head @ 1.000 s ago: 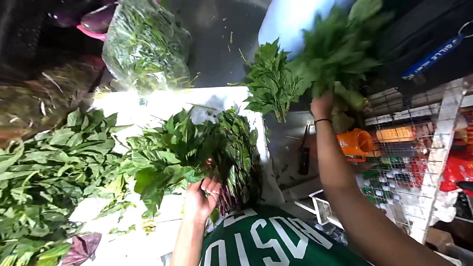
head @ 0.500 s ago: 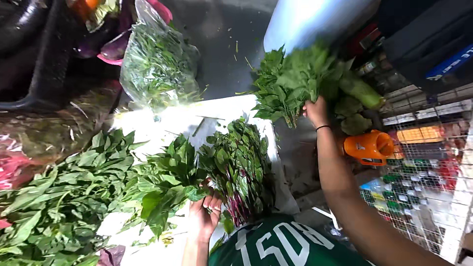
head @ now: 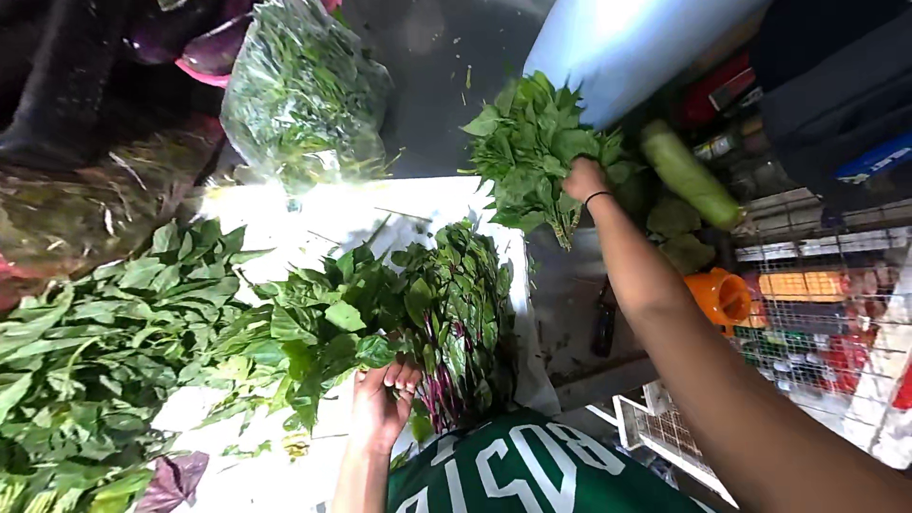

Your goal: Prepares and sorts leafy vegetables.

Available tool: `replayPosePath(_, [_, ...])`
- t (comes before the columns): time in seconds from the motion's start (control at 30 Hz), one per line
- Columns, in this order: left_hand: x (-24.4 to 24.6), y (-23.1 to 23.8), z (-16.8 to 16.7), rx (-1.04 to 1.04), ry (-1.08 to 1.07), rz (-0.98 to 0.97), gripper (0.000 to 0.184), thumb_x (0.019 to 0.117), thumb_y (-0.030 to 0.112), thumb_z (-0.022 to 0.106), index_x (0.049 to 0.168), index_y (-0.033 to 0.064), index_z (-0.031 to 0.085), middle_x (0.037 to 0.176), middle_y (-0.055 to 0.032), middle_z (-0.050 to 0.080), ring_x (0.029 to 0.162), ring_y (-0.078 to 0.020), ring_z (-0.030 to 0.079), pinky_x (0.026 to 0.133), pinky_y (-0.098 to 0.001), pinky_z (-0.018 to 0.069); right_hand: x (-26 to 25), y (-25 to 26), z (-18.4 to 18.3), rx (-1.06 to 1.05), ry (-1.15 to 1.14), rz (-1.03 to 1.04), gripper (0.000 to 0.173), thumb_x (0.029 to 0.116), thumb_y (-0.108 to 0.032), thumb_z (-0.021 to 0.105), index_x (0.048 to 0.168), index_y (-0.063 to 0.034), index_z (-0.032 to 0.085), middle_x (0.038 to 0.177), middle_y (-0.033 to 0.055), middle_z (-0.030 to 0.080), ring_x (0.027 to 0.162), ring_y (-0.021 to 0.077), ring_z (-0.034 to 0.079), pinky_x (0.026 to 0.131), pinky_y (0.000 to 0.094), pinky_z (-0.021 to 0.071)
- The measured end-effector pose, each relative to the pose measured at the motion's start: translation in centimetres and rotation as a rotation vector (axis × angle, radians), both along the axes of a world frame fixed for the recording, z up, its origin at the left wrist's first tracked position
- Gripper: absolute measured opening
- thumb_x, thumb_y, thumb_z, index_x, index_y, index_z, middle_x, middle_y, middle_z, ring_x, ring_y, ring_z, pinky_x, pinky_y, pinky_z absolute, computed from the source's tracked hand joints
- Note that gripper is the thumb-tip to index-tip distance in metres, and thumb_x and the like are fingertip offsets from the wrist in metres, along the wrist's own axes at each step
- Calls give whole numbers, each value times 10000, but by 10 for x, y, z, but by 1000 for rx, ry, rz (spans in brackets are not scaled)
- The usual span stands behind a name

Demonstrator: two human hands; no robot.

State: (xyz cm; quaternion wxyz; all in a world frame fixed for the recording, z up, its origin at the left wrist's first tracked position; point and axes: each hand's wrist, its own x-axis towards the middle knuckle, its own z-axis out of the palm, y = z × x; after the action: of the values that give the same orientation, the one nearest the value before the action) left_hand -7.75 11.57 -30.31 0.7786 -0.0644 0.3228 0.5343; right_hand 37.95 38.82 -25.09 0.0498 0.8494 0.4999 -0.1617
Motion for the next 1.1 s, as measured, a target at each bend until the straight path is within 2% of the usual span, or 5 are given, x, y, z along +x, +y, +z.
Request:
replayPosePath(0.17, [2,3,6,41,11,-25,105,897,59,537,850,123,607,549,28,468,467,-102,518,510,-296,519,-4,8,53,143,-75,142,432,944,-219,666,1341,-54,629,1207,292,674,1147,517,628,955,740,454])
replayPosePath(0.43, [-8,-8,6,41,26,-41,119,879,55,550,787,120,590,549,23,466,472,-102,515,520,-300,522,3,-78,73,686,368,-271,495,1000,-224,618,1425,7,514,1333,197,624,1252,268,603,1076,474,494])
replayPosePath(0.7, [-8,-15,-5,-29,101,-81,184,884,69,527,718,147,552,541,37,444,464,-94,507,502,-283,514,11,-103,-50,175,301,-518,521,1038,-315,578,1391,68,559,1413,334,540,1358,464,495,1124,630,386])
replayPosePath(0.87, [-2,-11,5,-23,141,-92,164,842,49,539,710,146,552,537,34,449,470,-99,515,510,-287,512,4,-77,-52,-51,219,-506,481,1106,-295,391,1456,1,536,1493,287,499,1428,439,433,1157,624,325])
replayPosePath(1.1, [-1,-12,0,-28,135,-97,164,866,56,529,731,145,556,539,36,442,468,-96,510,509,-287,517,45,-66,-20,80,428,-559,524,1041,-158,545,1503,56,420,1529,306,422,1434,435,400,1142,610,356])
